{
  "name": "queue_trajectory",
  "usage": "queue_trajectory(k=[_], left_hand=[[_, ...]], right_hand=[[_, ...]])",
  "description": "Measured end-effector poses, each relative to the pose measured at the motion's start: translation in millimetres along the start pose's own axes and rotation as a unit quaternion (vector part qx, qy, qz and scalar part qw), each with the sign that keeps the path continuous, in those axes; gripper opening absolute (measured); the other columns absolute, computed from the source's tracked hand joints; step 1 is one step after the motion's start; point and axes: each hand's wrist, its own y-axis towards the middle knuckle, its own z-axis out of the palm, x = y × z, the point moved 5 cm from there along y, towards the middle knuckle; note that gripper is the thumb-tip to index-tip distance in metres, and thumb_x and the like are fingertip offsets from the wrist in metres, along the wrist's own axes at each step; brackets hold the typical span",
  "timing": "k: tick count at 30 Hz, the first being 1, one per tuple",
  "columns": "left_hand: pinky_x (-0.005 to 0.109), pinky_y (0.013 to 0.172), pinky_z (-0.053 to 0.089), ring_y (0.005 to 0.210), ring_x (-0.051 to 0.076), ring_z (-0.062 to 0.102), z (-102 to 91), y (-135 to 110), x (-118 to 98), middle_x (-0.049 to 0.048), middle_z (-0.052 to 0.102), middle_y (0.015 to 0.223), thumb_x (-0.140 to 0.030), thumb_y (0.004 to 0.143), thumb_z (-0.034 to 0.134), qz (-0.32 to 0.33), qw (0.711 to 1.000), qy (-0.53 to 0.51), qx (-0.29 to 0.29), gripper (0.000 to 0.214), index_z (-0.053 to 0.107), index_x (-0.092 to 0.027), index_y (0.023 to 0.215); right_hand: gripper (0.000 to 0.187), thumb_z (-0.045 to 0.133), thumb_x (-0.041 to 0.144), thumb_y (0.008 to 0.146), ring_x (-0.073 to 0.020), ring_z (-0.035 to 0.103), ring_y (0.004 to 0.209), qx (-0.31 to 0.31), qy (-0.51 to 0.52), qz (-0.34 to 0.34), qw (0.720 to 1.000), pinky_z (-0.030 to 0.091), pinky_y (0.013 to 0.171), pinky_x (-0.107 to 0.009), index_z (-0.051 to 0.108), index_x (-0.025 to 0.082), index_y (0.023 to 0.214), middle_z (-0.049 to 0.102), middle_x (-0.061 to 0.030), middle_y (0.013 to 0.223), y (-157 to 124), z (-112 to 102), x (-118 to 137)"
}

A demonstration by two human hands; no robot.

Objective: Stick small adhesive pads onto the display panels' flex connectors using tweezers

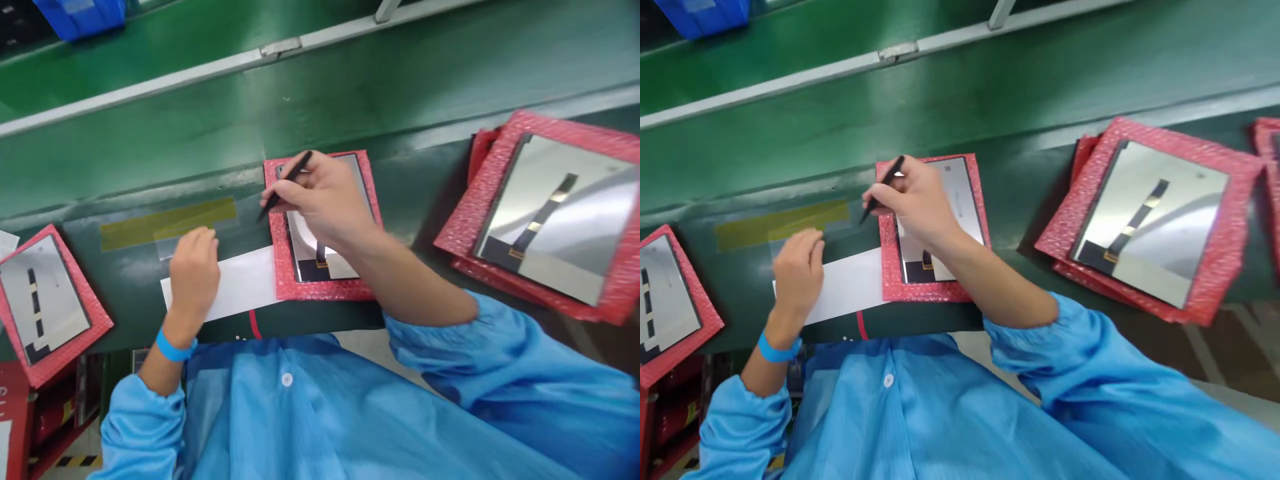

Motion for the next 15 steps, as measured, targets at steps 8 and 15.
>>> queue_trajectory(k=[8,15], left_hand=[[0.061,0.115,0.045,0.149,0.043,0.051,24.6,50.1,27.0,0.0168,0.063,0.158,-0.033,0.107,0.060,0.111,0.992,0.067,0.004,0.035,0.075,-0.024,0.137],[0.058,0.109,0.047,0.146,0.044,0.054,26.4,41.5,16.4,0.0174,0.066,0.152,-0.034,0.106,0.064,0.113,0.989,0.091,-0.018,0.025,0.076,-0.022,0.124]], right_hand=[[0.035,0.091,0.034,0.087,-0.0198,0.079,0.075,0.023,-0.055,-0.007,0.998,0.066,0.060,-0.027,0.058,0.027,0.094,0.077,0.0008,0.081,44.0,15.9,-52.1],[0.033,0.090,0.034,0.090,-0.0172,0.079,0.080,0.008,-0.092,0.012,0.996,0.067,0.064,-0.025,0.059,0.026,0.095,0.078,0.0018,0.085,32.2,6.4,-46.9]])
